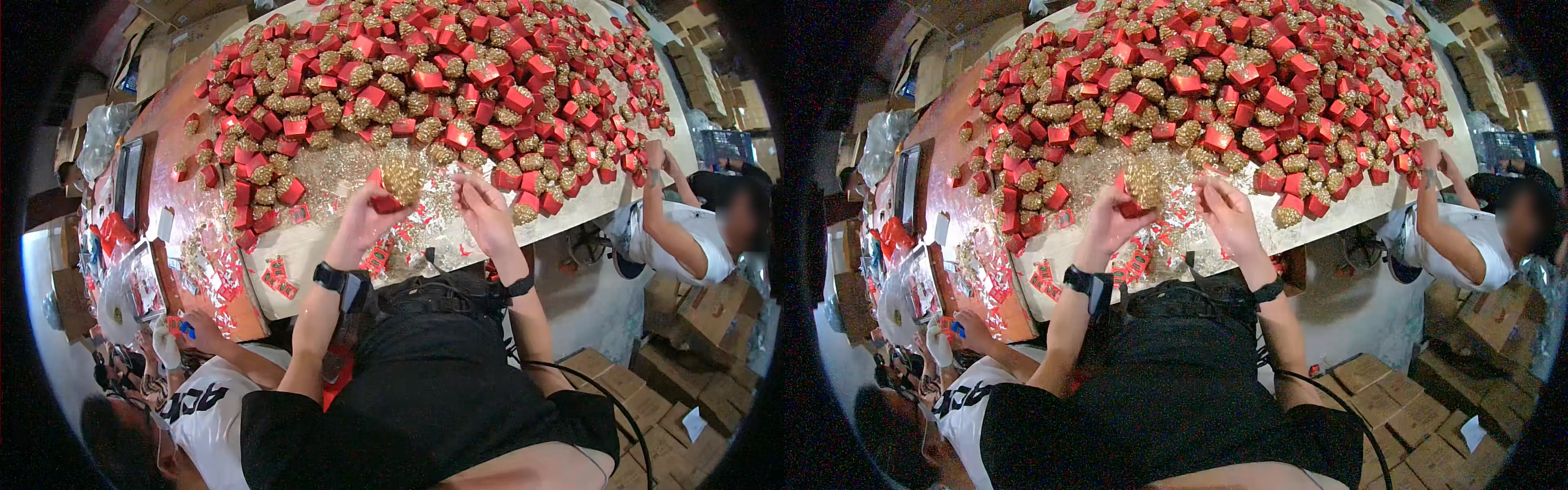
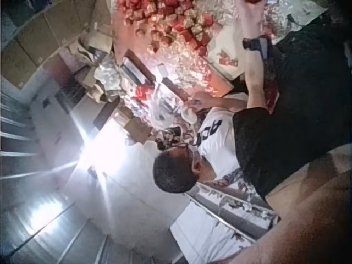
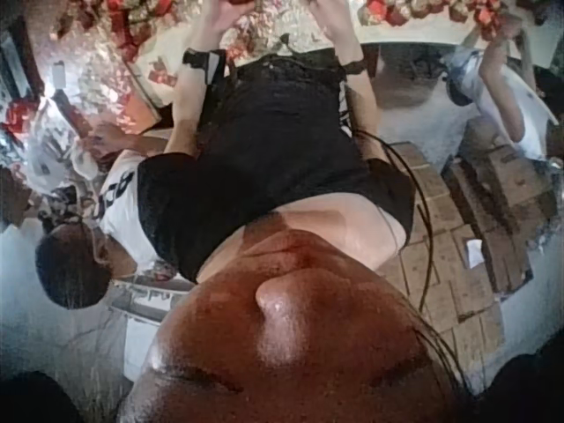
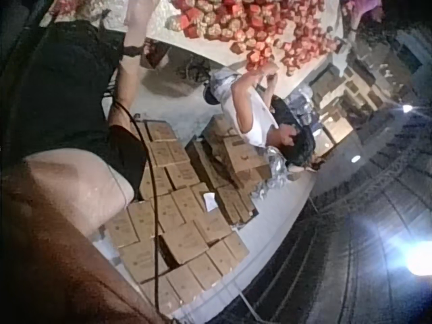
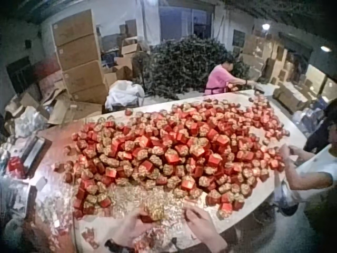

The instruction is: Assembling or preparing large quantities of red and gold decorative items on a workbench.

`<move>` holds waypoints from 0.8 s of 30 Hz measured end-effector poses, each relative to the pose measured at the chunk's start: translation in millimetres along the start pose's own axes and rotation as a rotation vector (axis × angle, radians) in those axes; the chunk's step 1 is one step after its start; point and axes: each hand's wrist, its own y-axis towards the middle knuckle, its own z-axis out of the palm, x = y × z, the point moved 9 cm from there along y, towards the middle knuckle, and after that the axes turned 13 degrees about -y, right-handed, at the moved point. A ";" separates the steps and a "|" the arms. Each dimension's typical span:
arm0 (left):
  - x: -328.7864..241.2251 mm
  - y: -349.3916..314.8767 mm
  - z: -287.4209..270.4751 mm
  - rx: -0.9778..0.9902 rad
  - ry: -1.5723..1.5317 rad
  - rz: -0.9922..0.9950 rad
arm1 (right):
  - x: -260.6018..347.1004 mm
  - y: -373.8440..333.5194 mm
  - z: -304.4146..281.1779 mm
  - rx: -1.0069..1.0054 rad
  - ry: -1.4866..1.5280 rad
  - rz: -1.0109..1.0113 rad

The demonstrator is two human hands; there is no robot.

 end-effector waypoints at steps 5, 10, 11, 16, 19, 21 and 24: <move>29.0 -18.8 9.8 -0.024 0.049 0.007 | 1.3 -0.6 -1.2 -0.068 -0.101 -0.065; 29.7 -33.7 29.3 -0.048 0.362 0.193 | 8.5 -5.8 -0.7 -0.120 -0.148 -0.127; 29.5 -37.2 32.9 -0.031 0.401 0.245 | 12.9 -8.3 0.0 -0.152 -0.233 -0.146; 28.2 -40.2 33.2 0.051 0.677 0.391 | 27.8 -18.0 2.3 -0.210 -0.504 -0.186; 26.2 -46.8 40.5 0.080 0.824 0.517 | 31.5 -20.8 5.8 -0.195 -0.521 -0.211; 24.1 -51.1 44.4 0.107 0.856 0.574 | 27.4 -21.7 -0.2 -0.217 -0.487 -0.236; 20.8 -58.4 52.9 0.100 1.103 0.659 | 27.7 -23.7 -4.2 -0.176 -0.552 -0.231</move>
